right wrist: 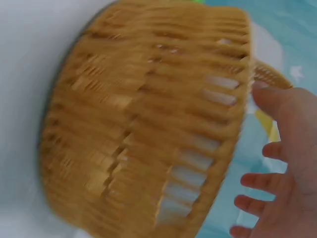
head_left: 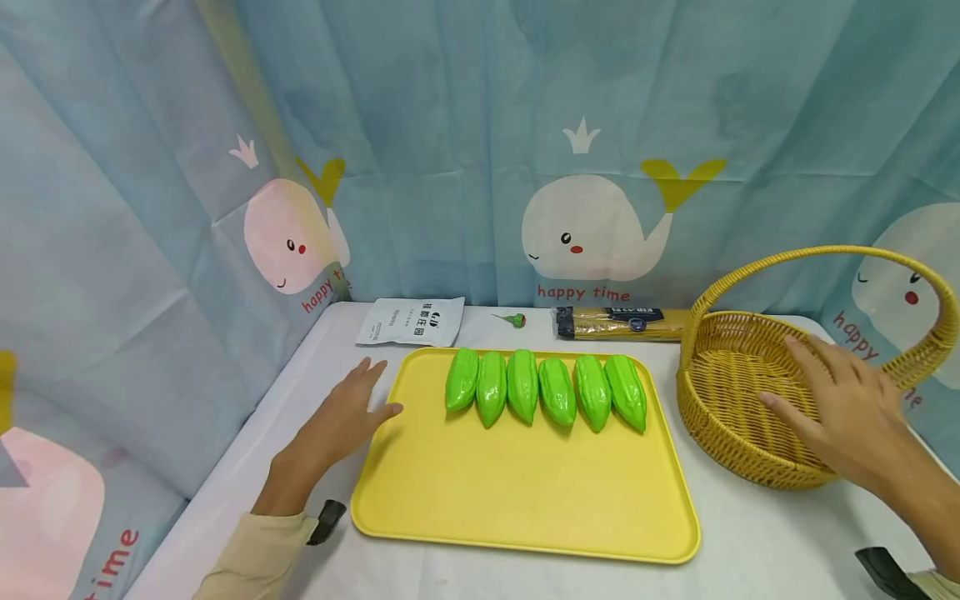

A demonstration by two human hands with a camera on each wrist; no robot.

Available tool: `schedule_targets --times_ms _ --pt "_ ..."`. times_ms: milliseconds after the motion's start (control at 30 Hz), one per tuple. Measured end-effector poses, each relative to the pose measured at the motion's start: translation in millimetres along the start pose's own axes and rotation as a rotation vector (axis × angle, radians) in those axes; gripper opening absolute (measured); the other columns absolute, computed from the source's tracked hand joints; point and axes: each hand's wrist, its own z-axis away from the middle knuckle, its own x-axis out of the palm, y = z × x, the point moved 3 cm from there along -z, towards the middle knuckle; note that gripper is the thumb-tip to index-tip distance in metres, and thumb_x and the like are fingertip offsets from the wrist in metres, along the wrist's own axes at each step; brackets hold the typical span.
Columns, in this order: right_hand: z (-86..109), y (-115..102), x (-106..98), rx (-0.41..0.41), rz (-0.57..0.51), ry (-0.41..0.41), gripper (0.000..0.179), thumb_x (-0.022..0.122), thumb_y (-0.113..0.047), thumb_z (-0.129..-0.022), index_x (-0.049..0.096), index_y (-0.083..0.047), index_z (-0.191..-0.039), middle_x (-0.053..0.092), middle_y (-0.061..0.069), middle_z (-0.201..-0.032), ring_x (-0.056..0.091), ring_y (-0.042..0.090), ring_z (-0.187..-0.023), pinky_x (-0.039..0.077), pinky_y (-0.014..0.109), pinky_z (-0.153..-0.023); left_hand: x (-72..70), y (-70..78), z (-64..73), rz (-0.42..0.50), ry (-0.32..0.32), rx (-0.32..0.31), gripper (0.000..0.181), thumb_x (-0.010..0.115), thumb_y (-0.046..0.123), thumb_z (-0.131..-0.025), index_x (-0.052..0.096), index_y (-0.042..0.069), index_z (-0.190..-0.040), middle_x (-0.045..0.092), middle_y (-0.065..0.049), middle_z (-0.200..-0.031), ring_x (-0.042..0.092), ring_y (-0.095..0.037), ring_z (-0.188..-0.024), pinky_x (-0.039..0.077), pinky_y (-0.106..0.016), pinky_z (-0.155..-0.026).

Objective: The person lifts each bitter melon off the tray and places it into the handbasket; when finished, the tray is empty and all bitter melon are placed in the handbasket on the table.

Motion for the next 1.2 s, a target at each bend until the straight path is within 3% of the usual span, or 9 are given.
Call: schedule_targets --times_ms 167,267,367,467,567,633,733,967,1200 --pt "-4.4 -24 -8 -0.058 -0.177 0.118 0.072 0.069 -0.025 -0.103 0.035 0.0 -0.162 0.04 0.038 -0.152 0.035 0.065 -0.135 0.021 0.081 -0.113 -10.0 -1.3 -8.5 0.108 -0.022 -0.001 0.062 0.071 0.019 -0.103 0.048 -0.009 -0.152 0.051 -0.033 -0.152 0.06 -0.048 -0.132 0.052 -0.059 -0.105" --pt "-7.1 -42 -12 -0.08 -0.253 0.165 0.063 0.074 -0.013 -0.098 0.048 -0.001 -0.154 0.049 0.034 -0.144 0.044 0.057 -0.131 0.033 0.077 -0.108 -11.4 -5.7 -14.2 0.143 -0.052 -0.011 0.057 0.072 0.017 -0.101 0.054 -0.009 -0.148 0.058 -0.032 -0.146 0.063 -0.047 -0.128 0.056 -0.057 -0.099" --pt "-10.7 -61 -14 -0.101 -0.312 0.18 0.057 0.078 -0.01 -0.095 0.058 -0.004 -0.147 0.058 0.025 -0.137 0.055 0.046 -0.121 0.047 0.043 -0.105 -8.5 -11.8 -19.5 0.156 -0.099 -0.036 0.055 0.072 0.019 -0.1 0.057 -0.009 -0.146 0.062 -0.03 -0.141 0.056 -0.05 -0.134 0.052 -0.06 -0.103" --pt "-14.7 -80 -13 -0.099 -0.41 0.136 0.053 0.079 -0.013 -0.096 0.062 -0.007 -0.146 0.062 0.017 -0.135 0.061 0.026 -0.115 0.042 0.009 -0.092 -3.1 -17.9 -24.3 0.197 -0.137 -0.075 0.056 0.073 0.018 -0.099 0.057 -0.009 -0.145 0.064 -0.03 -0.138 0.062 -0.047 -0.127 0.053 -0.059 -0.102" --pt "-20.6 -98 -8 -0.082 -0.537 0.052 0.051 0.076 -0.016 -0.099 0.06 -0.006 -0.147 0.062 0.016 -0.136 0.061 0.013 -0.113 0.04 -0.002 -0.087 3.2 -22.0 -29.4 0.297 -0.151 -0.104 0.057 0.074 0.012 -0.097 0.055 -0.012 -0.146 0.064 -0.032 -0.137 0.072 -0.038 -0.111 0.06 -0.051 -0.094" --pt "-25.3 -108 -3 -0.064 -0.615 -0.019 0.052 0.074 -0.018 -0.102 0.058 -0.006 -0.149 0.061 0.018 -0.138 0.061 0.014 -0.118 0.043 0.0 -0.089 7.0 -23.9 -33.3 0.363 -0.148 -0.116 0.057 0.074 0.008 -0.096 0.054 -0.013 -0.145 0.064 -0.033 -0.135 0.075 -0.032 -0.101 0.063 -0.045 -0.088" --pt "-33.0 -122 9 -0.028 -0.704 -0.131 0.055 0.071 -0.022 -0.104 0.052 -0.006 -0.153 0.058 0.022 -0.143 0.062 0.033 -0.126 0.049 0.009 -0.093 11.5 -27.2 -39.5 0.431 -0.137 -0.138 0.055 0.073 0.003 -0.096 0.054 -0.014 -0.145 0.064 -0.033 -0.131 0.075 -0.028 -0.097 0.065 -0.041 -0.082" --pt "-49.1 -140 42 0.009 -0.775 -0.249 0.06 0.068 -0.026 -0.105 0.047 -0.008 -0.158 0.052 0.027 -0.151 0.055 0.048 -0.134 0.049 0.065 -0.105 15.1 -35.0 -46.6 0.451 -0.099 -0.192 0.05 0.073 0.0 -0.094 0.06 -0.011 -0.141 0.069 -0.024 -0.117 0.069 -0.02 -0.083 0.065 -0.037 -0.074" --pt "-62.0 -145 64 0.053 -0.769 -0.255 0.062 0.068 -0.026 -0.105 0.044 -0.006 -0.159 0.043 0.025 -0.159 0.042 0.047 -0.144 0.044 0.066 -0.11 16.2 -36.5 -48.4 0.475 -0.104 -0.21 0.048 0.073 -0.001 -0.094 0.062 -0.01 -0.14 0.068 -0.022 -0.113 0.067 -0.019 -0.076 0.063 -0.033 -0.069"
